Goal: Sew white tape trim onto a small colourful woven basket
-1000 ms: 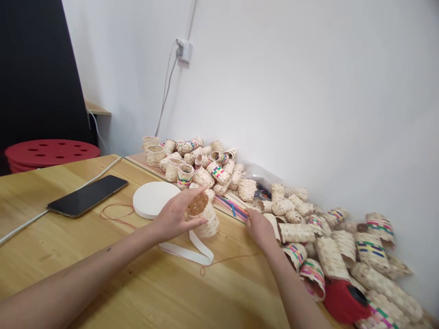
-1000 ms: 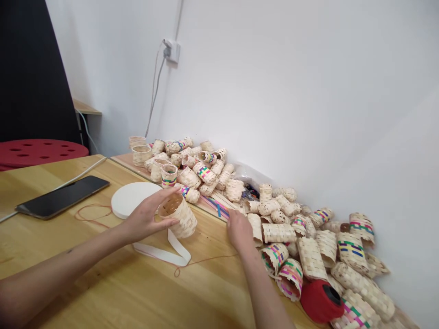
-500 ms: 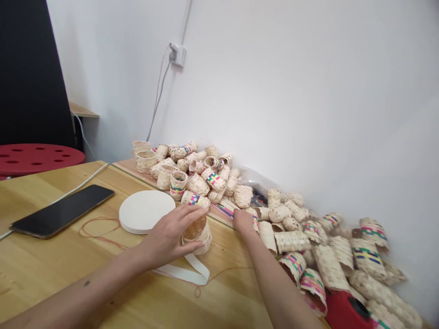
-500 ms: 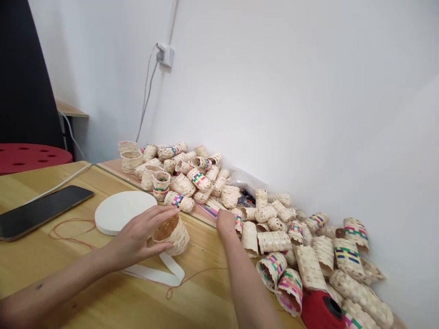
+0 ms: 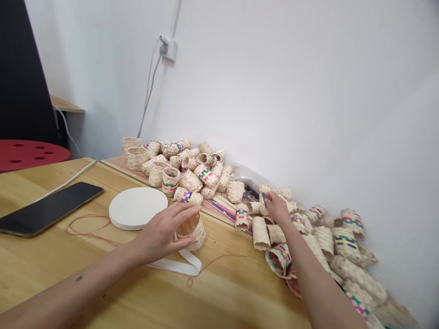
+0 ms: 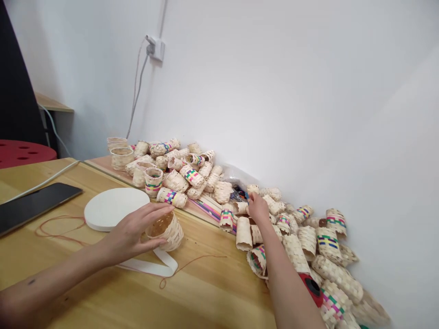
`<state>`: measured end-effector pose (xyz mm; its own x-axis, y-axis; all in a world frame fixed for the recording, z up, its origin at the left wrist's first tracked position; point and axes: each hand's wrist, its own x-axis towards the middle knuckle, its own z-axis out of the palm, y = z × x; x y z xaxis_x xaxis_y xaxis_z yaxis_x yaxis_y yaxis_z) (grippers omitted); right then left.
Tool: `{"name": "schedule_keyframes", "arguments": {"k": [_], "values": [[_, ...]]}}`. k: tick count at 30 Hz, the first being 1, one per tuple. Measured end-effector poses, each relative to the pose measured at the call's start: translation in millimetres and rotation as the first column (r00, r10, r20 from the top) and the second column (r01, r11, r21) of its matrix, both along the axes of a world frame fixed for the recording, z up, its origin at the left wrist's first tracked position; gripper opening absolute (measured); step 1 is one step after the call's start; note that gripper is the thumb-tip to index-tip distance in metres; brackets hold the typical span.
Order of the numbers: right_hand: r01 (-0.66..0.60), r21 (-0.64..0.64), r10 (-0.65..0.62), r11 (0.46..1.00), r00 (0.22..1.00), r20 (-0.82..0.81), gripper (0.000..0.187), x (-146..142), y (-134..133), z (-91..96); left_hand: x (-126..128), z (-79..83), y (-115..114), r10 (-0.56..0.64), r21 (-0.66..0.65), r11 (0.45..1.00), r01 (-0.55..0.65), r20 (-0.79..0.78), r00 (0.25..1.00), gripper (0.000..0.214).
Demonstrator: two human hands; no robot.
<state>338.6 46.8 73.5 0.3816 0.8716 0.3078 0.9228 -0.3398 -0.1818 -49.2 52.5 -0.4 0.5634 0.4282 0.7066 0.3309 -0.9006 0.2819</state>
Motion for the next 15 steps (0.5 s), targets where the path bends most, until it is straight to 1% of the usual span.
{"name": "schedule_keyframes", "arguments": {"k": [3,5,8,10,12,14,15], "values": [[-0.022,0.031,0.02,0.999,0.998,0.054,0.026,6,-11,-4.6,0,-1.9,1,-0.01,0.002,1.0,0.01,0.008,1.0,0.059],[-0.053,0.053,0.05,0.997,0.997,0.067,0.026,6,-16,-7.6,0,-2.8,1,-0.02,0.004,1.0,0.02,0.013,1.0,0.06],[-0.103,0.12,0.097,0.987,0.994,0.054,0.029,-8,-21,-5.7,1,-1.9,0,-0.043,-0.001,0.999,0.043,0.017,0.999,0.061],[-0.157,0.167,0.156,0.973,0.988,0.021,0.035,-29,-27,-3.5,2,1.1,-4,-0.069,-0.02,0.997,0.07,0.022,0.997,0.065],[-0.248,0.177,0.257,0.952,0.966,-0.03,0.041,-58,-39,-4.8,3,5.6,-9,-0.109,-0.055,0.992,0.111,0.029,0.994,0.072],[-0.389,0.135,0.404,0.911,0.908,-0.113,0.048,-93,-60,-11.3,4,10.2,-16,-0.165,-0.095,0.981,0.167,0.033,0.986,0.078],[-0.479,0.104,0.49,0.872,0.854,-0.174,0.055,-109,-73,-16.1,5,12.1,-19,-0.196,-0.115,0.973,0.198,0.035,0.98,0.08]]}}
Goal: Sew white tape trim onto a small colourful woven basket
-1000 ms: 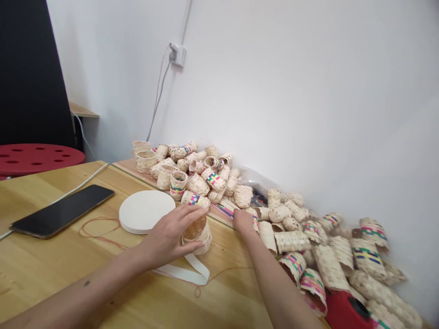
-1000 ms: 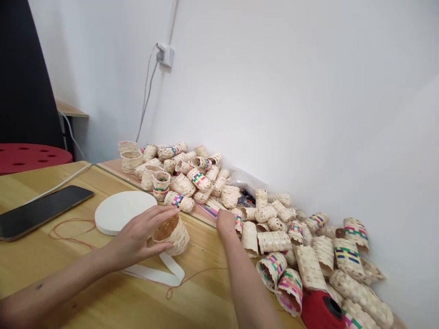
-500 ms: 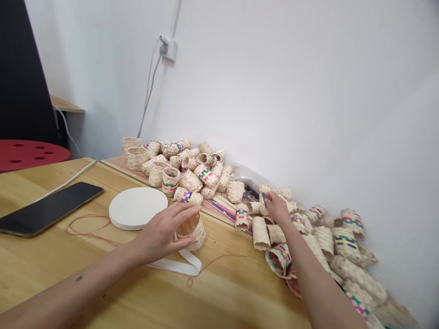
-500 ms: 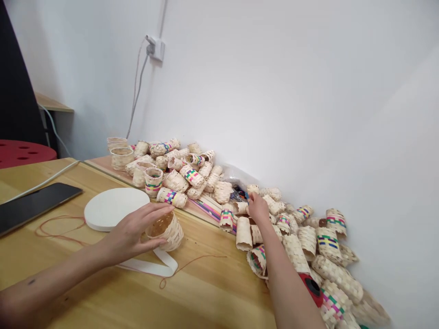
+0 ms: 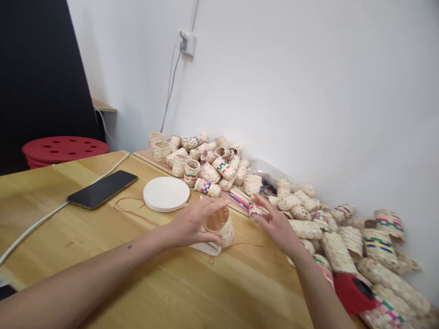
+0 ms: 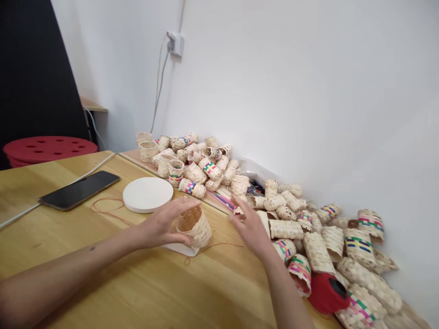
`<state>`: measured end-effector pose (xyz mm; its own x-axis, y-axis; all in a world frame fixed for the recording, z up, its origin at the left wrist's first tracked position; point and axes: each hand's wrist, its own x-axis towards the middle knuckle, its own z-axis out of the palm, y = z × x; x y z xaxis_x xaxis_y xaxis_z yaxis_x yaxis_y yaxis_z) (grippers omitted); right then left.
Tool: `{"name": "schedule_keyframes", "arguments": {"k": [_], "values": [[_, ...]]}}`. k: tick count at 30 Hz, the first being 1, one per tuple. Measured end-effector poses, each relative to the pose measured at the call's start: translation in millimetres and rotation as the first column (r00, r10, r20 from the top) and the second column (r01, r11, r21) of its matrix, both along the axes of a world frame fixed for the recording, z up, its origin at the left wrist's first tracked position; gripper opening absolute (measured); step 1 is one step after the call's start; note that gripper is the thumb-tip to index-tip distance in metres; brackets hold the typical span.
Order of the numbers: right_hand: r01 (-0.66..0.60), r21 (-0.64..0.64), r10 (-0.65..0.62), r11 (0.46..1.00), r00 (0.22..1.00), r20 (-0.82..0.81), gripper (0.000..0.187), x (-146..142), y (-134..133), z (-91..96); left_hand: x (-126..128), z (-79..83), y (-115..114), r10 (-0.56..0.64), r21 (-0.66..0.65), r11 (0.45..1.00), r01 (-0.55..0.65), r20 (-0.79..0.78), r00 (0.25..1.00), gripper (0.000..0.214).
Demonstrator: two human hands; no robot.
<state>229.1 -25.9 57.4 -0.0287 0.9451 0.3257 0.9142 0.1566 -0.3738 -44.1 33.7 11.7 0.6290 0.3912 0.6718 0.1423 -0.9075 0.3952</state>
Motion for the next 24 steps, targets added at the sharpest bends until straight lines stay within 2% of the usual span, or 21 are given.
{"name": "schedule_keyframes", "arguments": {"k": [1,2,4,6,8,10,12,15,17,20,24], "values": [[-0.167,-0.094,0.157,0.982,0.982,-0.105,0.067,-16,-13,-5.5,1,1.3,-3,-0.032,-0.018,0.999,0.032,-0.002,0.999,0.082],[-0.274,-0.163,0.245,0.948,0.953,-0.18,0.079,-31,-24,-11.4,2,1.9,-6,-0.06,-0.033,0.998,0.06,-0.003,0.998,0.083],[-0.358,-0.231,0.292,0.905,0.915,-0.277,0.096,-54,-43,-23.1,4,1.2,-13,-0.102,-0.051,0.994,0.102,-0.001,0.995,0.083],[-0.327,-0.208,0.249,0.922,0.911,-0.33,0.101,-70,-53,-33.1,7,-1.1,-19,-0.127,-0.049,0.991,0.128,0.024,0.992,0.084],[-0.286,-0.15,0.21,0.946,0.898,-0.388,0.095,-75,-56,-40.5,10,-3.5,-24,-0.137,-0.051,0.989,0.141,0.073,0.988,0.088],[-0.233,-0.104,0.164,0.967,0.879,-0.447,0.082,-70,-51,-46.0,12,-4.9,-25,-0.134,-0.093,0.985,0.146,0.123,0.983,0.097],[-0.126,-0.075,0.074,0.989,0.87,-0.487,0.073,-57,-39,-51.3,13,-6.1,-21,-0.118,-0.161,0.977,0.143,0.16,0.98,0.1],[0.077,-0.027,-0.08,0.997,0.863,-0.499,0.07,-36,-11,-63.2,14,-11.4,-9,-0.043,-0.229,0.97,0.085,0.185,0.982,0.08],[0.155,-0.024,-0.147,0.988,0.861,-0.486,0.072,-28,7,-74.0,14,-17.3,0,0.037,-0.25,0.968,0.003,0.153,0.987,0.066],[0.178,-0.045,-0.178,0.983,0.869,-0.461,0.069,-27,22,-88.9,14,-25.0,9,0.103,-0.215,0.973,-0.088,0.06,0.993,0.055],[0.143,-0.093,-0.168,0.985,0.902,-0.398,0.074,-11,8,-94.7,13,-27.7,12,0.127,-0.12,0.984,-0.129,-0.027,0.992,0.039]]}}
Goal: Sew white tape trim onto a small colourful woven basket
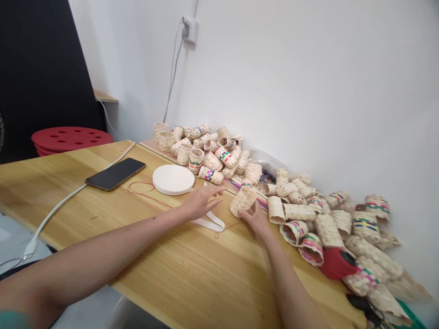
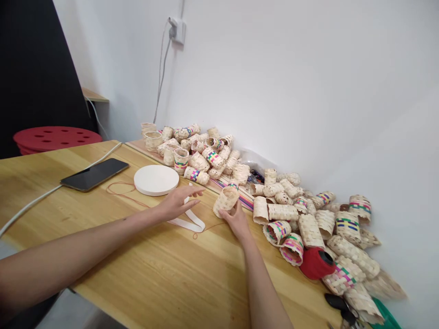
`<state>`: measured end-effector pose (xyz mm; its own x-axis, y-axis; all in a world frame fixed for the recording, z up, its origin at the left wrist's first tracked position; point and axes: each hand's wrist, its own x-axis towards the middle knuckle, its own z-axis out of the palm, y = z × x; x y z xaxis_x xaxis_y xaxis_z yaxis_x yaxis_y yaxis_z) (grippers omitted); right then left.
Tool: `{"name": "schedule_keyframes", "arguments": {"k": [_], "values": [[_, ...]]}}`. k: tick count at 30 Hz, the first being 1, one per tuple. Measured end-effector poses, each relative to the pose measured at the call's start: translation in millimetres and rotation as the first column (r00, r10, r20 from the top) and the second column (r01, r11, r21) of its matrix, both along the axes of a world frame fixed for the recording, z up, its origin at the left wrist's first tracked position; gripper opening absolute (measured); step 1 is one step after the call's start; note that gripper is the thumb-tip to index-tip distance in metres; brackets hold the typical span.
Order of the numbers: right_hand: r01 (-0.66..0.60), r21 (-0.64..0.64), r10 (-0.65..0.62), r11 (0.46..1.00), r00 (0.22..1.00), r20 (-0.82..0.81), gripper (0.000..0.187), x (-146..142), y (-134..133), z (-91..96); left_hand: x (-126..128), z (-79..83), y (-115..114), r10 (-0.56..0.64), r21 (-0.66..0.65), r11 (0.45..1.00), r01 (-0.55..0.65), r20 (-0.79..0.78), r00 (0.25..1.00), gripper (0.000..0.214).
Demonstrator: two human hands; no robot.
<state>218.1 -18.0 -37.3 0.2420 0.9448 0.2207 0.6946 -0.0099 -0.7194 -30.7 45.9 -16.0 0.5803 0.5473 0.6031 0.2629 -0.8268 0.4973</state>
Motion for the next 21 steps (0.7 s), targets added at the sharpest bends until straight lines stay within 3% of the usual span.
{"name": "schedule_keyframes", "arguments": {"k": [3,6,9,16,19,21], "values": [[0.015,-0.063,-0.011,0.998,0.998,0.058,0.073,32,-24,3.5,2,-0.3,0,-0.007,0.04,0.999,0.01,-0.075,0.997,0.028],[0.052,-0.103,-0.037,0.993,0.99,0.14,0.048,62,-43,4.1,3,-1.7,1,-0.007,0.042,0.999,0.011,-0.098,0.995,0.025],[0.081,-0.126,-0.049,0.989,0.97,0.238,0.03,74,-51,-1.4,3,-2.7,4,0.017,0.027,1.0,-0.015,-0.087,0.996,0.026],[0.131,-0.111,-0.062,0.985,0.873,0.484,0.018,59,-44,-10.3,1,-6.9,12,0.053,-0.031,0.998,-0.056,-0.069,0.996,0.027],[0.1,-0.048,-0.059,0.994,0.842,0.537,0.024,38,-54,-7.1,7,-5.7,-4,-0.011,-0.068,0.998,0.007,-0.069,0.998,0.027],[-0.013,-0.026,0.025,1.0,0.832,0.555,0.025,13,-71,-1.7,12,-1.6,-24,-0.082,-0.102,0.992,0.076,-0.052,0.995,0.029]]}}
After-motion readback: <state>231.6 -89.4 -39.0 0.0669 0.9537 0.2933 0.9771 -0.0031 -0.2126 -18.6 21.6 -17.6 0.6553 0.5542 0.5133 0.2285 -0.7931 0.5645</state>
